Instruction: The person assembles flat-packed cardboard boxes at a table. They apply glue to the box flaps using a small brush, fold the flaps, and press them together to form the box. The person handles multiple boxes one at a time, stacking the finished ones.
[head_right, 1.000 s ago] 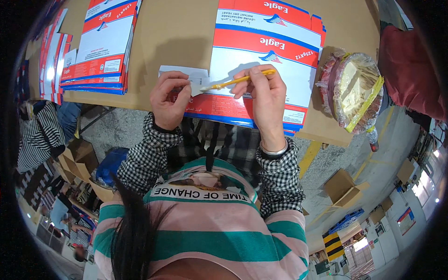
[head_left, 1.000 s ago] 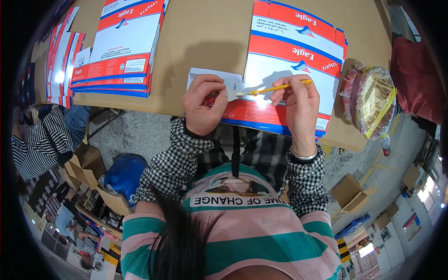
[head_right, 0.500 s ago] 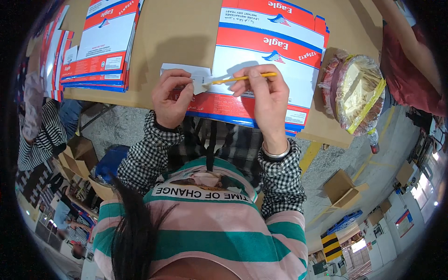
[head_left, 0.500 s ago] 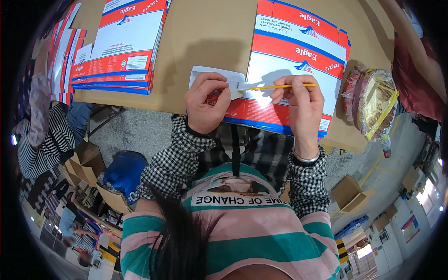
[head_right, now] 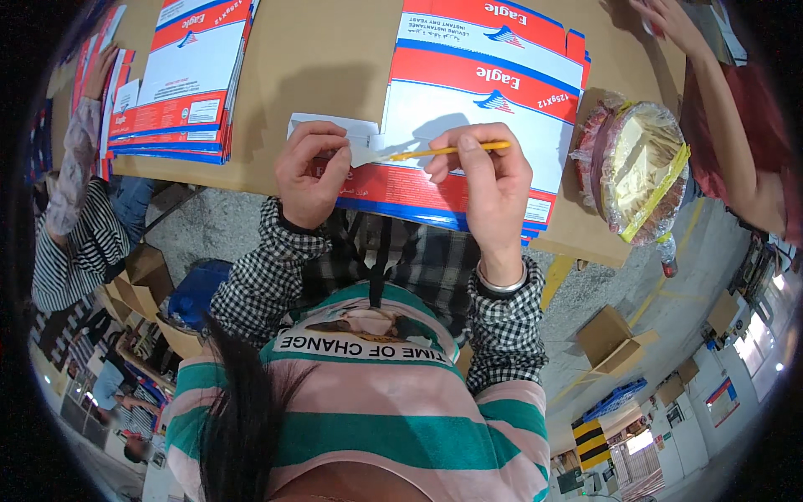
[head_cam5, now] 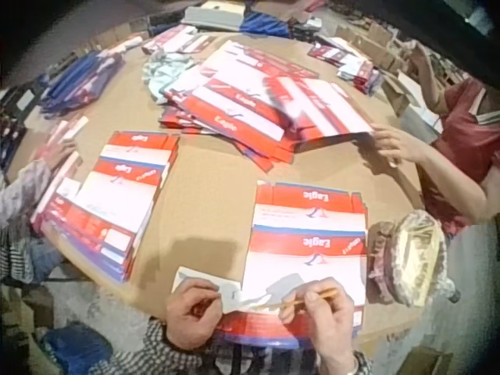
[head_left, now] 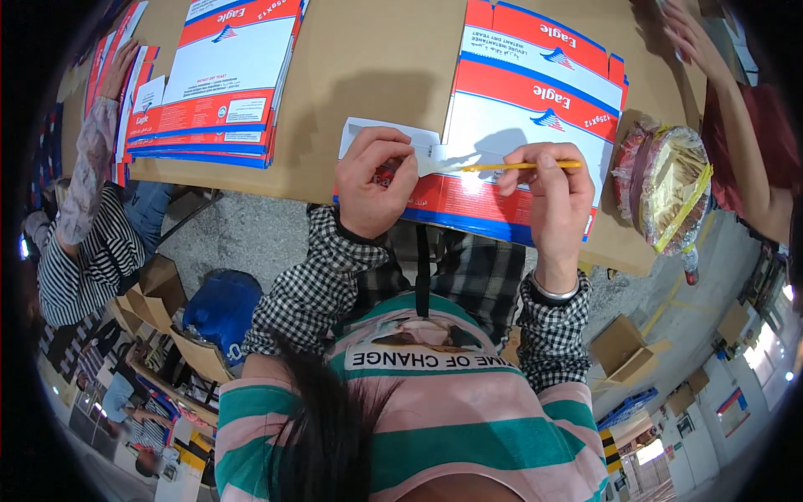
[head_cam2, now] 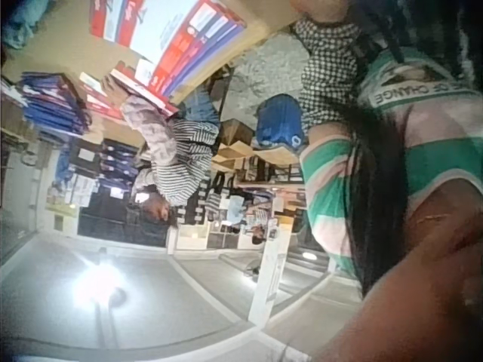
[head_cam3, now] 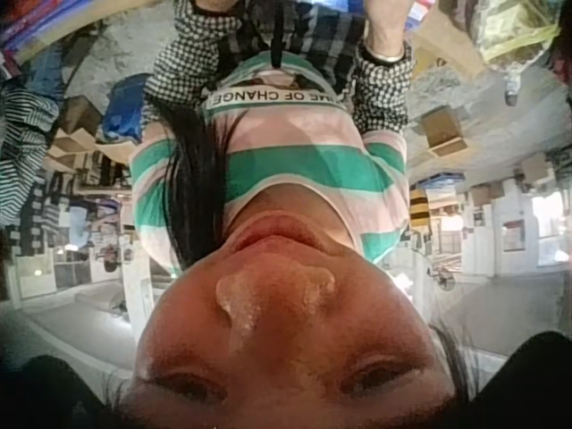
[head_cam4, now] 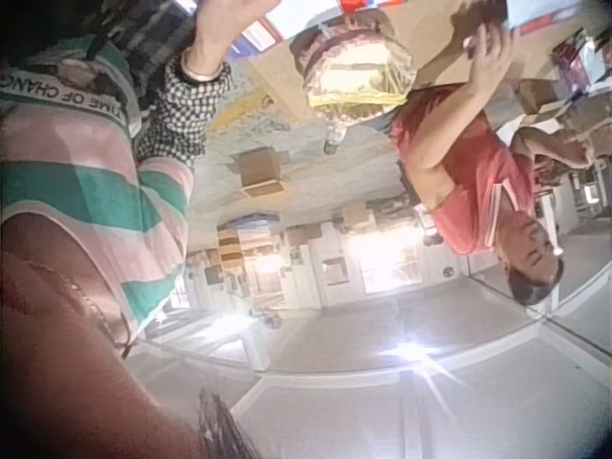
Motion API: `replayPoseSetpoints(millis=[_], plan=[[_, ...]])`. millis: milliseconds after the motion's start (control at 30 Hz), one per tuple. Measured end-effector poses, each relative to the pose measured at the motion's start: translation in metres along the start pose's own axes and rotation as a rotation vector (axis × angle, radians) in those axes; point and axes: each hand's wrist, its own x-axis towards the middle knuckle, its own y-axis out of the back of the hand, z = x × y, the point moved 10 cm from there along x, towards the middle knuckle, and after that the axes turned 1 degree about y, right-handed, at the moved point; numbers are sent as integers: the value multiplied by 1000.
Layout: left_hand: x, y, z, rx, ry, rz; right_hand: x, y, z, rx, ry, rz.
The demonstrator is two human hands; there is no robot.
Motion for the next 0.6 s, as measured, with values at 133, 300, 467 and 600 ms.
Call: replayPoseSetpoints(millis=[133, 300, 467, 600], plan=[[0, 0, 1, 5, 8, -12, -1, -4, 6, 8, -51, -19], [0, 0, 2, 6, -13, -1, -1, 0, 3, -40, -17, 14], [-2, -3, -1, 16, -15, -48, -3, -2, 0, -32, -34, -26], [-2, -3, 1, 2, -23, -45, -3, -4, -4, -54, -36, 14]])
